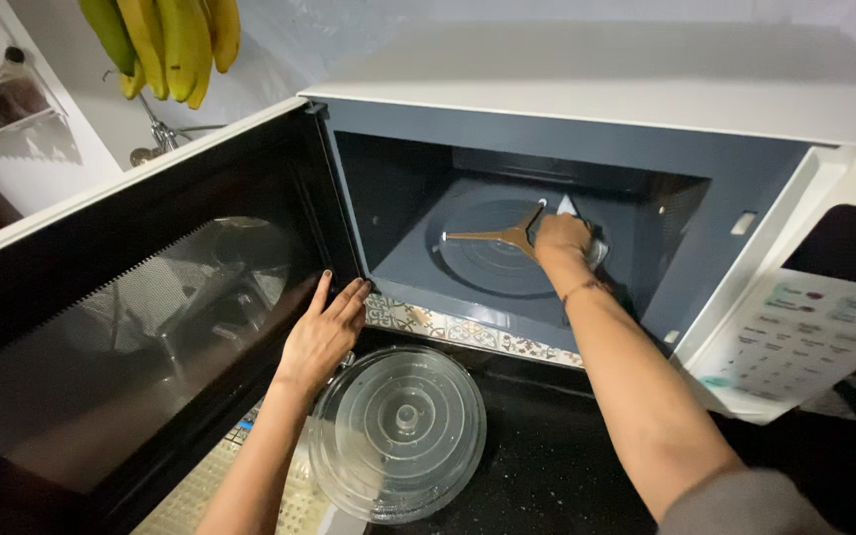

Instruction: The person wipes the exterior of a microwave with a cloth, removes the rotating glass tray and support, wipes the interior, and then wipes the glass tray with a towel.

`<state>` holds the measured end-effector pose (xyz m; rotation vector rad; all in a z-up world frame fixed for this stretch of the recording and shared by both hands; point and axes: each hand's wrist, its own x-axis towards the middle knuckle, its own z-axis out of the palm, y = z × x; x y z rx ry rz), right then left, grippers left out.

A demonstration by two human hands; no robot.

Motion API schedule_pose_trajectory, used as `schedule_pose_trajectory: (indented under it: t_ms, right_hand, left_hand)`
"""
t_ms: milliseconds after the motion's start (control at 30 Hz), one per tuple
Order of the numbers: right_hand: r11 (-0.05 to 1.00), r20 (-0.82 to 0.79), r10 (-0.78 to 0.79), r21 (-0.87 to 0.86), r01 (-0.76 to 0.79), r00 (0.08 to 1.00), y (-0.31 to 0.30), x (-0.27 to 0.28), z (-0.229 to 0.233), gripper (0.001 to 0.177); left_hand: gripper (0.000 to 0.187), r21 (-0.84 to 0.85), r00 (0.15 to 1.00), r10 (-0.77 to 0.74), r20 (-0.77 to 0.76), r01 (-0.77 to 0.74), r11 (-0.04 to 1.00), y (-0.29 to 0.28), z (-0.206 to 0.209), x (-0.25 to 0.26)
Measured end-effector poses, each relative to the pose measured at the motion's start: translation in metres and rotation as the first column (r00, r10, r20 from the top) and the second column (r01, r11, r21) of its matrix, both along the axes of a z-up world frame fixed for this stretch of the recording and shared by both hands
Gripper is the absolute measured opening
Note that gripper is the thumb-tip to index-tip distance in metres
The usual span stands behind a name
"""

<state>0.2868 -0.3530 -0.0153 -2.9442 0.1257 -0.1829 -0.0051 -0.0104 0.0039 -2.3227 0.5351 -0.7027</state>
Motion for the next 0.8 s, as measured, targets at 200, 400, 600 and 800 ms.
schedule_pose_trajectory:
  t_ms: [200, 400, 600, 800]
  right_hand:
    - [0.991, -0.016, -0.097, 0.094, 0.098, 0.995, -0.012, -0.058, 0.038, 0.027]
    - [0.987, 0.018, -0.092, 0.133, 0.089, 0.996, -0.013, 0.009, 0.004, 0.035]
    - [1.000, 0.263, 0.008, 0.015, -0.012, 0.965, 0.002, -0.010, 0.053, 0.030]
    - [0.992, 0.287, 0.107, -0.088, -0.085, 0.952, 0.047, 0.079, 0.000, 0.026]
  left_hand:
    - [0.039, 0.027, 0.998, 0.034, -0.053, -0.033, 0.999, 0.002, 0.001, 0.001]
    - [0.039, 0.043, 0.999, 0.019, -0.038, -0.017, 0.999, 0.004, 0.006, 0.000]
    - [0.038, 0.028, 1.000, -0.011, -0.019, 0.012, 1.000, 0.007, -0.005, 0.006]
    - [0.036, 0.011, 0.997, -0.074, 0.017, 0.074, 0.997, 0.008, -0.005, 0.007]
